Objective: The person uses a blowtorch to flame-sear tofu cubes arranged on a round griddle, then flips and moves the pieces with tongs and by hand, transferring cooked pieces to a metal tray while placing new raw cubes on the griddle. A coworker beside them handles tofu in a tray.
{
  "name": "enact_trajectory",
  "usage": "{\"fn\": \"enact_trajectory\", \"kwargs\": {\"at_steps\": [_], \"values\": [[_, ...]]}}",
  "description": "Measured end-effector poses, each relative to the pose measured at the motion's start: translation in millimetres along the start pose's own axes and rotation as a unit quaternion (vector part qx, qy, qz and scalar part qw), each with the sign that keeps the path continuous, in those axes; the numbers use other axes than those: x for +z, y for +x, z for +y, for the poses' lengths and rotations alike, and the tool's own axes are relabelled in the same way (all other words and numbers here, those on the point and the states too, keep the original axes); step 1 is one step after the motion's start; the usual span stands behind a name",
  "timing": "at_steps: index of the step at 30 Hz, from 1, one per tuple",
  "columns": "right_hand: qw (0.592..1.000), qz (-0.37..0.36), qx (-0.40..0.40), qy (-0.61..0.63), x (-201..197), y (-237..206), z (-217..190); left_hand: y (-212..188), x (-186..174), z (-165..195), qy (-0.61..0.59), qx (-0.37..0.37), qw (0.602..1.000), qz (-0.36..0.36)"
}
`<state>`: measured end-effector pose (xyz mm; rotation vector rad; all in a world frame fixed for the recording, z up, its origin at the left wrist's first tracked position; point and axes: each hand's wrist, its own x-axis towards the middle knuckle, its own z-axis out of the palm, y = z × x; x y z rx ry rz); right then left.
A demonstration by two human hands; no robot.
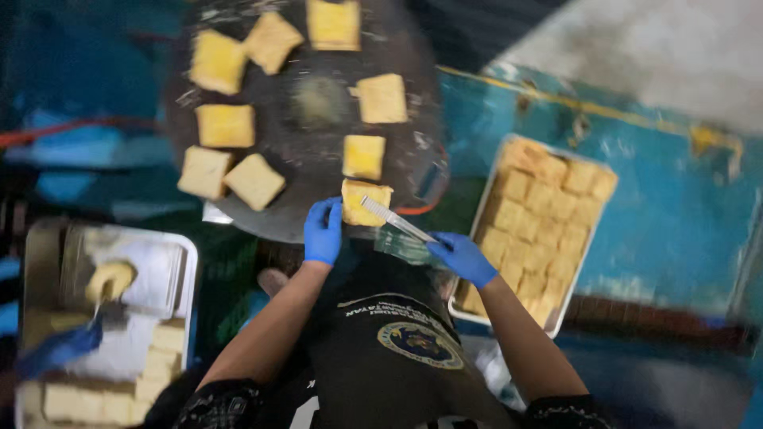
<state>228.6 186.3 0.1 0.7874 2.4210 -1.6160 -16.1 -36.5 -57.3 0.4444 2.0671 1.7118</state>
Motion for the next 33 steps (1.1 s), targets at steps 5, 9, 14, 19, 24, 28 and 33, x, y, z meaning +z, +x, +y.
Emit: {"fn": "enact_trajectory", "kwargs": {"at_steps": [5,9,14,19,24,28,33], "values": [[0.941,0.065,0.293,0.155,12.5,-125.5,40.8,-28.2,73.0,23.6,0.004,-0.01,0.982,-0.19],[0.902,0.232,0.218,0.292,61.4,-217.5,72.0,-60.9,148.3,31.1,-0.019,-0.057,0.921,-0.386],[0.839,0.37,0.266,0.298,122.3,-308.2,102.6,-115.6,240.5,24.2,0.061,-0.028,0.827,-0.558],[0.677,0.488,0.268,0.481,160.6,-353.2,114.3,-175.3,306.1,10.9,0.176,-0.055,0.76,-0.623],[0.592,0.549,0.318,0.497,164.9,-370.7,132.9,-188.4,295.7,2.8,0.245,-0.048,0.733,-0.633],[0.602,0.542,0.384,0.444,156.7,-367.9,147.1,-166.0,264.2,4.6,0.304,0.039,0.71,-0.634],[0.574,0.535,0.443,0.434,134.8,-344.8,167.0,-146.7,241.3,2.6,0.328,-0.01,0.714,-0.618]]}}
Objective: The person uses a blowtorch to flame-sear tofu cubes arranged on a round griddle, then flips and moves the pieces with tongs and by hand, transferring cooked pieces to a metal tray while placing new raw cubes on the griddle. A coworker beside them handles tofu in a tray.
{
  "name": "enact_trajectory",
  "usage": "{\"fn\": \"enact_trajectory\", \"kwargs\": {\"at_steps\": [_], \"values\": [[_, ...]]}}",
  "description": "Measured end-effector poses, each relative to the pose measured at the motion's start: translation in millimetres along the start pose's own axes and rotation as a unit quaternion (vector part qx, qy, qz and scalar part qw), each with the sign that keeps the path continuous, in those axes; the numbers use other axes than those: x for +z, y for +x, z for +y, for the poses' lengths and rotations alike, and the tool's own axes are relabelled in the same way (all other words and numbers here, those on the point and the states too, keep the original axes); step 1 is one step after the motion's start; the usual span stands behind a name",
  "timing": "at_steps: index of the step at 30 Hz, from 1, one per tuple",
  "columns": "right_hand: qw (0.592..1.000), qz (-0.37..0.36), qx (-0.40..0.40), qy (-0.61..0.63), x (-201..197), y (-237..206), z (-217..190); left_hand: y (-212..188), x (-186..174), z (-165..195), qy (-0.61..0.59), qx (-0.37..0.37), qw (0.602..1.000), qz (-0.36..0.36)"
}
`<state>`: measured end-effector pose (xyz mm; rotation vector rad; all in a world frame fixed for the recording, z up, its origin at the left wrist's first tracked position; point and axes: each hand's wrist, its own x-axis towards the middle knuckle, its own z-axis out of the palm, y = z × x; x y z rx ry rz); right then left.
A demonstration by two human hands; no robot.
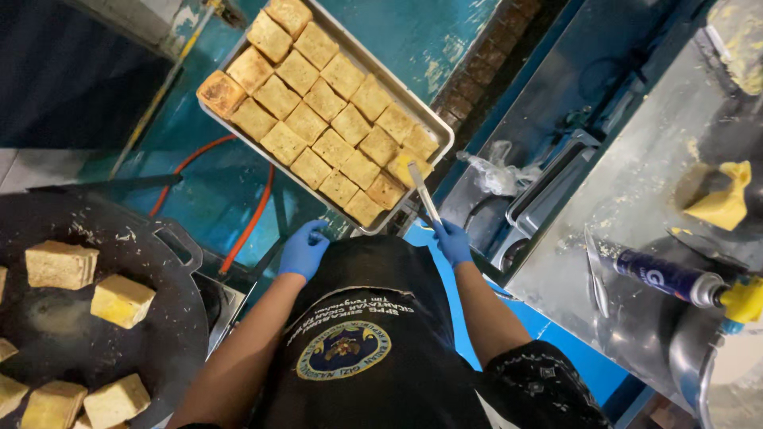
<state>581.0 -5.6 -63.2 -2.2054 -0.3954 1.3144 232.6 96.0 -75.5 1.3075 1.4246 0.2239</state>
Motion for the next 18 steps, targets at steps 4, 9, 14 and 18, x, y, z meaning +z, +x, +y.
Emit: {"fn": "enact_trajectory", "kwargs": {"at_steps": [4,9,14,18], "values": [[0.99,-0.007,-0.064,-0.126,13.1,14.7,-12.8,-3.3,2.6,-11.4,-0.019,0.01,1.0,0.014],[0.971,0.021,-0.08,-0.223,4.4,13.8,-13.1,-2.6,17.1,-14.7,-0.003,-0.02,1.0,0.022],[0.962,0.025,-0.047,-0.267,-28.3,-9.7,-6.1,-1.2,33.1,-13.0,-0.062,-0.007,0.998,0.032],[0.97,0.032,-0.021,-0.239,-30.3,-9.0,-15.2,-0.2,41.0,-12.2,-0.082,-0.015,0.996,0.031]]}}
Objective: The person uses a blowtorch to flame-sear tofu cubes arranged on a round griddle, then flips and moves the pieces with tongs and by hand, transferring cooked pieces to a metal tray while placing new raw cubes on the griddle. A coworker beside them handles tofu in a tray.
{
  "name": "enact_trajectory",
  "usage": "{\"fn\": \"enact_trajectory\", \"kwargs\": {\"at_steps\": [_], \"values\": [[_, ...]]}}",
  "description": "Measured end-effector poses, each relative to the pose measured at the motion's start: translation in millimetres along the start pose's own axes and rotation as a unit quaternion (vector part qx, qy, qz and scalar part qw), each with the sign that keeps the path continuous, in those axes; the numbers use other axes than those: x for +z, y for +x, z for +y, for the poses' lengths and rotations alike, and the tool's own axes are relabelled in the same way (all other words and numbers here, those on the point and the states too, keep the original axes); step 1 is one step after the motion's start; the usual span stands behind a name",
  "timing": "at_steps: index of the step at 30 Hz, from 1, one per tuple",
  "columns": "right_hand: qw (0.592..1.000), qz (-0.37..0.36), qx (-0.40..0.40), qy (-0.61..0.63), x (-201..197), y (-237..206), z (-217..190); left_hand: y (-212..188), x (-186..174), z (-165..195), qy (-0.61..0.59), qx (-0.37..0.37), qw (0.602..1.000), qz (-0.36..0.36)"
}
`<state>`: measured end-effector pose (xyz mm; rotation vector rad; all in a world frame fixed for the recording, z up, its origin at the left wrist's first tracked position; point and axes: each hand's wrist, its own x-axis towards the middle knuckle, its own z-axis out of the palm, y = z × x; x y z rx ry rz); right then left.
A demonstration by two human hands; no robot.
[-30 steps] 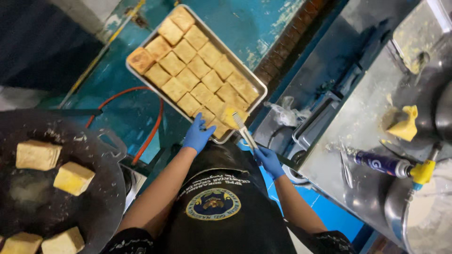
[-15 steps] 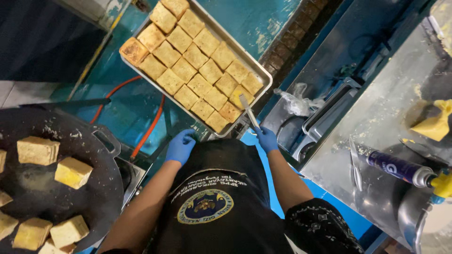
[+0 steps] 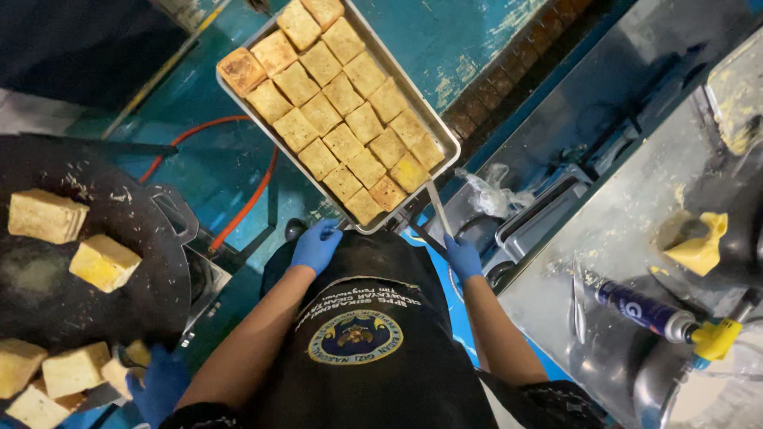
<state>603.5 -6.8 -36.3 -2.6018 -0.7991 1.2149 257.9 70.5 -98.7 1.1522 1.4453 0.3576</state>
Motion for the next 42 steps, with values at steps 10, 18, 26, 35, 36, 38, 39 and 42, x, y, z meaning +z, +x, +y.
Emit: {"fn": "enact_trajectory", "kwargs": {"at_steps": [10,18,26,35,36,38,39,42], "values": [[0.988,-0.035,0.004,0.147,-11.2,22.3,-18.0,0.0,-18.5,3.1,-0.009,0.046,0.998,0.051],[0.94,-0.148,-0.307,0.028,58.0,41.7,-123.0,-23.6,-90.4,-25.3,-0.073,0.079,0.956,0.274],[0.804,-0.346,-0.43,-0.22,205.0,-70.9,-297.1,-76.9,-223.8,-59.0,-0.15,0.092,0.762,0.623],[0.79,-0.405,-0.365,-0.282,273.8,-168.2,-306.5,-105.1,-364.2,-97.1,0.03,-0.007,0.859,0.511],[0.799,-0.413,-0.353,-0.258,280.7,-172.2,-301.9,-101.9,-369.9,-97.2,0.041,-0.004,0.875,0.482],[0.807,-0.428,-0.337,-0.227,292.0,-175.3,-294.3,-95.4,-381.5,-96.6,0.046,-0.043,0.898,0.435],[0.806,-0.436,-0.333,-0.223,295.8,-175.4,-290.9,-92.6,-384.4,-96.7,0.049,-0.062,0.909,0.409],[0.811,-0.444,-0.322,-0.203,299.5,-173.8,-283.5,-89.6,-389.6,-98.8,0.023,-0.051,0.916,0.398]]}}
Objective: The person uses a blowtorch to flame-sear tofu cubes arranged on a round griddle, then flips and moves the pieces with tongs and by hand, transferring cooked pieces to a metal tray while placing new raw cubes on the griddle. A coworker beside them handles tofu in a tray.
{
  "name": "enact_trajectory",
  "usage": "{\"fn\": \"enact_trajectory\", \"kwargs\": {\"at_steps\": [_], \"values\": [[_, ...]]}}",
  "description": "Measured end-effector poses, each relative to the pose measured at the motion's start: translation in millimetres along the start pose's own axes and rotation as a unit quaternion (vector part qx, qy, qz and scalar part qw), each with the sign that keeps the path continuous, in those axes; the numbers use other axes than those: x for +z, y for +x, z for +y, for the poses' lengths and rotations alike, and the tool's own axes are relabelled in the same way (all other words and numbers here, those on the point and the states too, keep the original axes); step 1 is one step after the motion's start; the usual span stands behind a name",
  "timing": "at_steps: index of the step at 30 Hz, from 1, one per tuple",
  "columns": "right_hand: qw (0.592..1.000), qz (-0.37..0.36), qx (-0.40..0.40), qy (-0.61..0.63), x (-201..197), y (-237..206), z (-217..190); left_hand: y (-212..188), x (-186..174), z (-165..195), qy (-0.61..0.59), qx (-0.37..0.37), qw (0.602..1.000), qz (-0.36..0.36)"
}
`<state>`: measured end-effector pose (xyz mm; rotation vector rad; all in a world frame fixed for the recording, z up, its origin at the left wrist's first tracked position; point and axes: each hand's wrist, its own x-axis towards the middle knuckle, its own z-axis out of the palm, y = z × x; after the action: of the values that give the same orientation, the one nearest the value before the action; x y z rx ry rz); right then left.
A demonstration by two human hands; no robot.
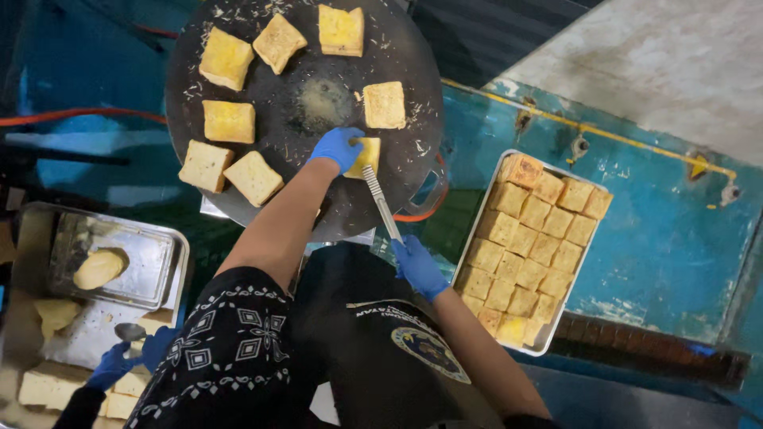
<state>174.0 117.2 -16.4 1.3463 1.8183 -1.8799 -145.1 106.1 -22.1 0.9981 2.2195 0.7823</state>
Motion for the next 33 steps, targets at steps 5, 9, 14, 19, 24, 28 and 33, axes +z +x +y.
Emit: {"fn": "enact_trajectory", "kwargs": {"at_steps": [5,9,14,19,24,28,33], "values": [[0.999,0.003,-0.024,0.03,3.5,5.1,-2.6,-2.5,-1.1,-1.4,-0.025,-0.028,0.998,-0.05],[0.999,0.034,-0.031,0.027,-6.2,7.1,-2.3,-9.2,3.5,-2.6,-0.026,-0.004,0.998,-0.057],[0.988,0.117,-0.081,-0.064,-38.6,-22.7,36.7,-37.8,33.1,4.0,-0.077,0.068,0.995,-0.007],[0.976,0.203,-0.075,-0.003,-72.3,-97.1,134.7,-92.2,105.9,34.5,-0.186,0.097,0.974,-0.081],[0.901,0.425,0.041,0.076,-81.9,-199.7,249.4,-138.6,187.9,60.9,-0.135,0.046,0.936,-0.321],[0.801,0.512,0.164,0.264,-88.0,-270.4,306.5,-163.0,218.7,65.5,-0.114,0.084,0.904,-0.404],[0.755,0.515,0.242,0.325,-120.8,-305.0,341.9,-179.1,232.4,80.9,-0.106,0.076,0.899,-0.419]]}}
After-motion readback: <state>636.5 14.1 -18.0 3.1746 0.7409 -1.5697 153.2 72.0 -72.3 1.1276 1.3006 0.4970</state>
